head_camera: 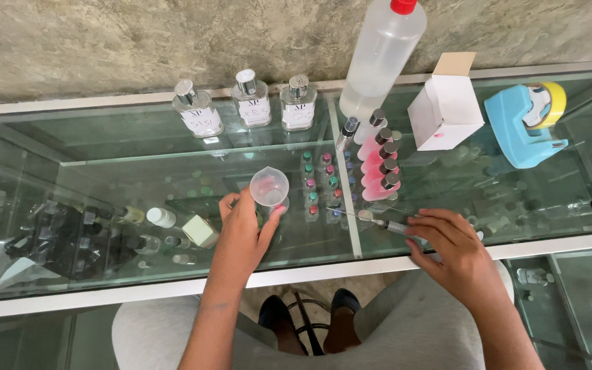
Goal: The person pours liquid from a large bottle into a measuring cup, then uses a syringe to transfer the liquid into small labeled bottles. The person caps the bottles and places them on the counter.
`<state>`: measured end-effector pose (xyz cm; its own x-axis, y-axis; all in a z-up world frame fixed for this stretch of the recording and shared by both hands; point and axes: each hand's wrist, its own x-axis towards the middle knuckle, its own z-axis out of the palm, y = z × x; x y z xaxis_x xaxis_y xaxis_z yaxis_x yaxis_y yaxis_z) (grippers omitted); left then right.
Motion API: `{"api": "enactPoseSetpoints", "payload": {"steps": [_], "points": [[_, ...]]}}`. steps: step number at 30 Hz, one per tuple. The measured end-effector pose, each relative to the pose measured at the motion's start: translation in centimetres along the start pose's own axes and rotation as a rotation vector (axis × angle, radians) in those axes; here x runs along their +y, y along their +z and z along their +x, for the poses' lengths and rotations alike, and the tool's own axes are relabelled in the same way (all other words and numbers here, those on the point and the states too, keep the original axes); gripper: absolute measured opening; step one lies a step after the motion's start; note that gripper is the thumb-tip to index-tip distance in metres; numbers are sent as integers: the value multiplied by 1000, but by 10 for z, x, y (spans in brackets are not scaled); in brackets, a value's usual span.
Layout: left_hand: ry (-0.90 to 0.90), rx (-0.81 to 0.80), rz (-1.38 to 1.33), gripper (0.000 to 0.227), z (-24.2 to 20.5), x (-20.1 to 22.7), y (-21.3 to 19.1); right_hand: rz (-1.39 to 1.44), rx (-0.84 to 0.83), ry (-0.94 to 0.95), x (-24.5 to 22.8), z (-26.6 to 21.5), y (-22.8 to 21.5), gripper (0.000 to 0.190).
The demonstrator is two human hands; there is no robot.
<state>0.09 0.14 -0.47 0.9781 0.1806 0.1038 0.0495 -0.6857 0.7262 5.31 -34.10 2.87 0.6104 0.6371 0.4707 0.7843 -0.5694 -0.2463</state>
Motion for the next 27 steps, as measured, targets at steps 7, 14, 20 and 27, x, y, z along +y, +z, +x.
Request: {"api": "enactPoseSetpoints", "payload": {"steps": [7,14,20,27], "points": [[11,-22,43,42,1,1,0,2,0,35,-1,-2,0,18],[-64,-44,-37,44,0,19,-10,48,133,61,7,22,-23,16],[113,53,82,27,3,4,-1,149,46,213,29,108,-54,16],[188,190,175,52,6,-17,11,27,-372,61,37,174,-47,37]]}}
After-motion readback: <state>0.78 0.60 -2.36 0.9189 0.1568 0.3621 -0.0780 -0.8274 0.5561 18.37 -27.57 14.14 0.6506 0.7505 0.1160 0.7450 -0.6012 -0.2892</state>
